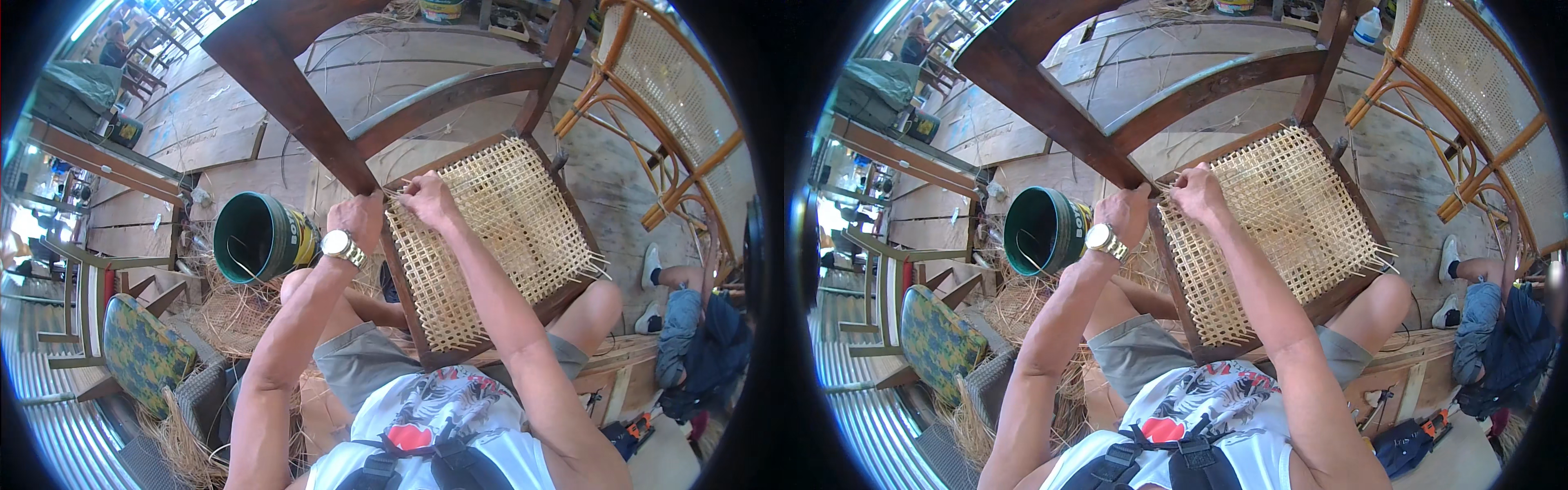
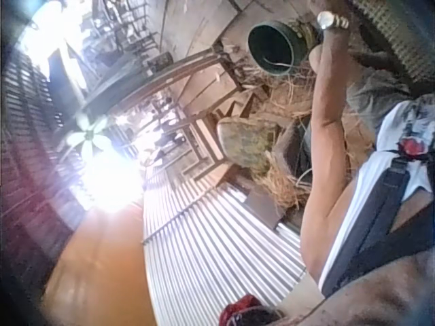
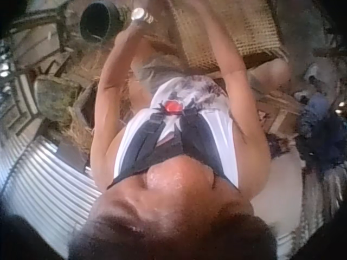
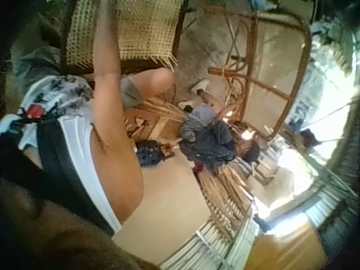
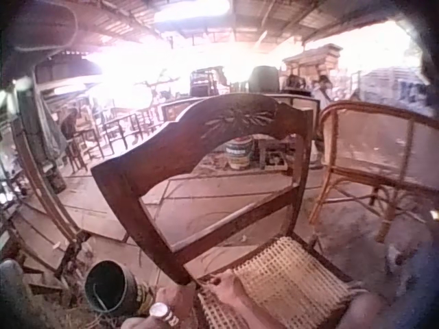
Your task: The recorder is weaving a chair seat by hand using long strips of cane or wicker material, pulling them through the frame and securing the weave.
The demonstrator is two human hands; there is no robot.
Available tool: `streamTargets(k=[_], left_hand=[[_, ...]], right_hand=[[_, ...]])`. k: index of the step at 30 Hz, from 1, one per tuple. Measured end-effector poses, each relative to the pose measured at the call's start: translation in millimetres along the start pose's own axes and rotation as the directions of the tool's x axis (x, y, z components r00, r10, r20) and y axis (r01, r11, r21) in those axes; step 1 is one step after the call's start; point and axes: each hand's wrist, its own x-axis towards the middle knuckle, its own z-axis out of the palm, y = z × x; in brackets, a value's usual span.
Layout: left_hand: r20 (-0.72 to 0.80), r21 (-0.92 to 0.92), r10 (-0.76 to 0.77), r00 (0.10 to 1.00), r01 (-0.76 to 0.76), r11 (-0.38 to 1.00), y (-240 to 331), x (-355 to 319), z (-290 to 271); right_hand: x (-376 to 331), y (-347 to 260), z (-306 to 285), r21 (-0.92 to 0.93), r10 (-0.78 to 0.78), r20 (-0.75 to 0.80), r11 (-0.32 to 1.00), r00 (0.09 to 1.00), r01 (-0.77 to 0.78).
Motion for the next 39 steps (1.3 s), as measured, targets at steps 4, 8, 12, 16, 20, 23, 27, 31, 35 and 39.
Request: streamTargets(k=[4, 8, 12, 16, 20, 23, 27, 31, 35, 39], left_hand=[[0.098, 0.06, 0.052, 0.994, -0.058, 0.997, -2, 9, 2], [0.063, 0.009, 0.063, 0.996, -0.064, 0.998, -6, 6, 8], [0.004, -0.029, 0.046, 0.999, -0.046, 0.999, -11, 1, 14], [0.015, -0.026, 0.016, 1.0, -0.016, 1.0, -9, 5, 16], [0.007, -0.021, 0.056, 0.998, -0.055, 0.998, -4, 8, 17], [-0.003, -0.035, 0.039, 0.999, -0.039, 0.999, -11, 1, 18], [-0.047, -0.054, 0.025, 0.999, -0.027, 0.998, -12, -1, 22], [-0.049, -0.052, 0.016, 0.999, -0.019, 0.998, -5, 2, 18], [0.018, -0.034, -0.002, 1.0, 0.002, 0.999, -5, 4, 14], [0.022, -0.025, 0.007, 1.0, -0.007, 1.0, -8, 3, 15]], right_hand=[[10, -9, -28, -0.094, 0.055, 0.233, 0.995, 0.971, -0.034], [12, -12, -29, -0.29, 0.02, 0.21, 0.956, 0.978, 0.042], [12, -35, -33, -0.403, 0.05, 0.272, 0.913, 0.961, 0.066], [14, -29, -38, 0.119, 0.101, 0.332, 0.982, 0.938, -0.148], [27, 26, 1, 0.576, 0.064, 0.182, 0.802, 0.981, -0.159], [12, 10, 5, 0.511, 0.158, 0.215, 0.823, 0.964, -0.248], [8, -4, -3, 0.004, 0.176, 0.187, 0.984, 0.966, -0.18], [21, 1, -7, -0.179, 0.085, 0.11, 0.982, 0.99, -0.065], [27, -4, -12, -0.207, 0.1, 0.179, 0.976, 0.979, -0.062], [29, -5, -9, -0.2, 0.118, 0.226, 0.977, 0.967, -0.072]])
